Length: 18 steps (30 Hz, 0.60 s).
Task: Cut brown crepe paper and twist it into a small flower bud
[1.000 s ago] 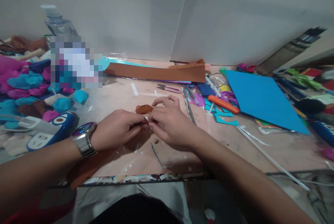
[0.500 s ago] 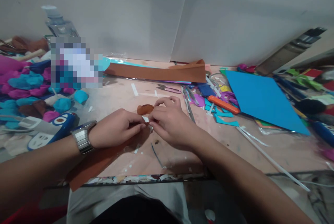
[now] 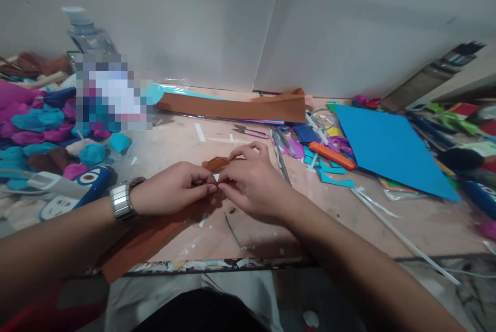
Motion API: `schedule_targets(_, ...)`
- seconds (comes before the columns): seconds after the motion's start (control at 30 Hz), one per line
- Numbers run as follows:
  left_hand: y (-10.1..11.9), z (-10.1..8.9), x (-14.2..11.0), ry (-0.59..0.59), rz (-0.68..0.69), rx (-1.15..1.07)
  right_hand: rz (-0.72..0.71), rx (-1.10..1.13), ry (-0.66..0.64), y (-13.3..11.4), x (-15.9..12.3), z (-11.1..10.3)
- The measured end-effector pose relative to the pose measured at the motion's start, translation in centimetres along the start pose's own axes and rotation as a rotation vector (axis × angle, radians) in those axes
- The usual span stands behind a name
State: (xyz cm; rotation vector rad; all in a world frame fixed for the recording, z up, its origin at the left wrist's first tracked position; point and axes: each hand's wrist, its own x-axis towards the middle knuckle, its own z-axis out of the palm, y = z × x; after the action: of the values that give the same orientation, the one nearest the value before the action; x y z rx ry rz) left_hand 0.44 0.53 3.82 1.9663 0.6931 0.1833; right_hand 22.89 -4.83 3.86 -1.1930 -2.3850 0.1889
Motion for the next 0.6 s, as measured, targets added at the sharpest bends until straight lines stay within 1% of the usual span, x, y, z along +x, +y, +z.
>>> schedule_targets(0.17,-0.35,-0.01,0.12,-0.033,0.001,-0.087,-0.023,-0.017,0.009,0.53,-0.02,0.07)
schedule_targets(0.3,0.07,-0.05,0.14,-0.032,-0.006,-0.084,-0.044,-0.048,0.001,0.86,-0.08,-0.01)
schedule_targets(0.4,0.26,0.08,0.14,-0.028,-0.022,-0.130,-0.047,-0.072,0.004,0.74,-0.12,0.04)
schedule_targets(0.5,0.04,0.30,0.20,-0.049,-0.048,-0.267,-0.065,-0.073,0.029,0.58,-0.13,0.24)
schedule_targets(0.6,-0.30,0.39,0.30,-0.089,-0.110,-0.500,-0.096,-0.051,0.069,0.61,-0.15,0.40)
